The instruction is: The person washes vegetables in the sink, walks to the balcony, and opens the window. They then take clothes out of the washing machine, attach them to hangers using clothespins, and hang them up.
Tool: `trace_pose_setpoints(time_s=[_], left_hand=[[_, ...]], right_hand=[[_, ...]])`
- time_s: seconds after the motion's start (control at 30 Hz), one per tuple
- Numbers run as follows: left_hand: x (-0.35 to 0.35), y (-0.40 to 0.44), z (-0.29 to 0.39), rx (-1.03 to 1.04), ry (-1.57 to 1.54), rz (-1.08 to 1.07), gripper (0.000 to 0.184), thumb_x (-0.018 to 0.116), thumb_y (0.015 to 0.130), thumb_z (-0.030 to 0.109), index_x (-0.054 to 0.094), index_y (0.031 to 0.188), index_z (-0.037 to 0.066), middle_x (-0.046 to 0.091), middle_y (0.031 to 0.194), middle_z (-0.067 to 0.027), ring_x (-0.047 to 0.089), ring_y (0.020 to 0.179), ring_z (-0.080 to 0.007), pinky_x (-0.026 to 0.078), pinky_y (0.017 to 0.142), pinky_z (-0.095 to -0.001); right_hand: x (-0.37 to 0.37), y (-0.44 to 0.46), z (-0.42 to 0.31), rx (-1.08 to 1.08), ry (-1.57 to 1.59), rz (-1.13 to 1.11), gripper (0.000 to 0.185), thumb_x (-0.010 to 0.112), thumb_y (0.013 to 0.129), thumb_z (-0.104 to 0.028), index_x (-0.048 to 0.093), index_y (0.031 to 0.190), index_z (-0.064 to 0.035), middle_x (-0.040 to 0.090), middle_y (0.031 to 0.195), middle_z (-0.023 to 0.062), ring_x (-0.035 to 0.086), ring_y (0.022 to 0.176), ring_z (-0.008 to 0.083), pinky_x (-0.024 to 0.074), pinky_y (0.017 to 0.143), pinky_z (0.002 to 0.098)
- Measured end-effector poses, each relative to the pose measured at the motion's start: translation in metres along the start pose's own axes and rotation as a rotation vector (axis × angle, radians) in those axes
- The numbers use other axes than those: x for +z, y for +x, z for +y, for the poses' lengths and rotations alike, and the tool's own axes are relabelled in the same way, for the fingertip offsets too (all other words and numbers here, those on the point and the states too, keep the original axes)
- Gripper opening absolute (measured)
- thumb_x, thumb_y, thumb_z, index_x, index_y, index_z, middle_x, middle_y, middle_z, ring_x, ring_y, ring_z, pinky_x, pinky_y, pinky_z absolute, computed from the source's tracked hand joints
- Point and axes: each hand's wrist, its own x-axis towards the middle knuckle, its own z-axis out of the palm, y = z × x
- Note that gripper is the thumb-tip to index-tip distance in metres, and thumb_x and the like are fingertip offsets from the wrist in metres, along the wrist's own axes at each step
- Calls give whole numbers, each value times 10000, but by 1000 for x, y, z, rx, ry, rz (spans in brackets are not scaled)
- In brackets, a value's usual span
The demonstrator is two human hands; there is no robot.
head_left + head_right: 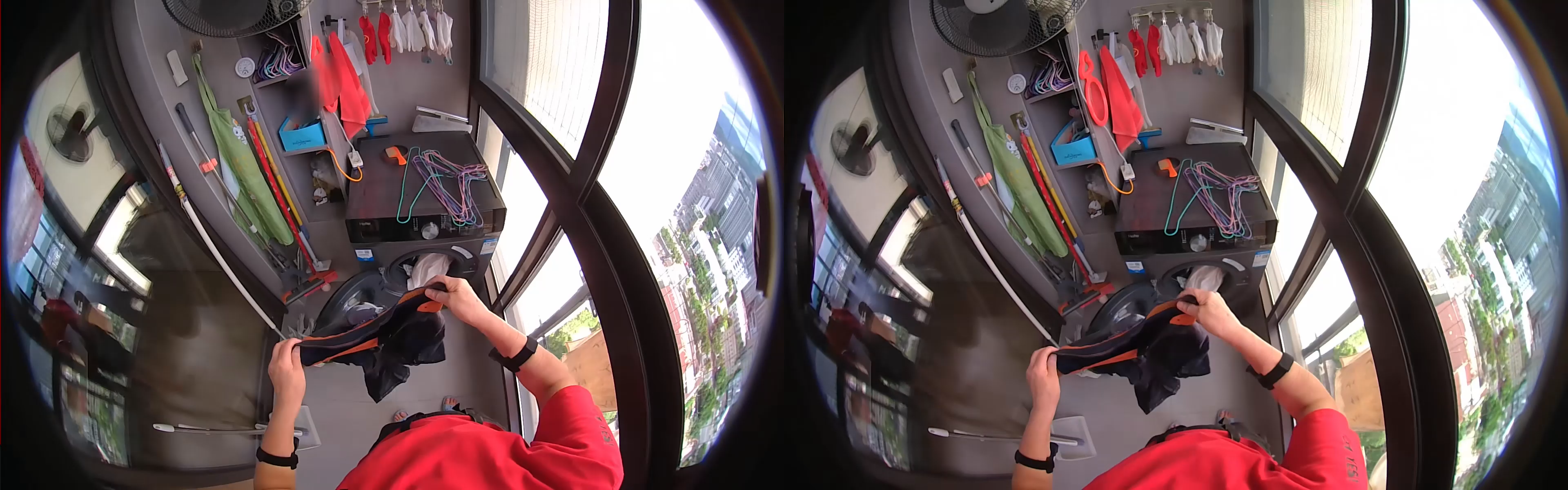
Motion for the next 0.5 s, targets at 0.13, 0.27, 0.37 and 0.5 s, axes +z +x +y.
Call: trace_pose_setpoints(time_s=[0.13,0.27,0.37,0.5], left_hand=[[10,-20,-46,-516,-732,-288,335,468,808,-6,521,1139,-23,560,1063,-123,574,845,-186,462,714,-304],[3,-31,-55,-714,-957,-474,432,512,788,-19,461,1217,-35,554,1094,-121,574,897,-169,453,781,-263],[-6,-32,-25,-603,-823,-459,271,569,819,55,566,1067,-54,597,985,-91,556,856,-134,429,766,-238],[-9,-23,-2,-450,-563,-236,193,582,836,109,614,903,-69,613,831,-65,538,776,-114,420,711,-242]], right_hand=[[19,6,11,45,103,-272,219,528,740,-8,598,947,7,602,858,90,559,850,153,434,784,272],[23,32,35,115,289,-157,282,477,626,49,601,878,27,612,861,84,566,822,159,444,753,246],[28,49,49,139,266,-292,261,504,651,41,591,898,28,606,834,79,575,811,160,459,739,253],[27,77,74,262,314,-523,204,552,716,8,576,917,36,606,830,101,591,808,180,485,738,274]])
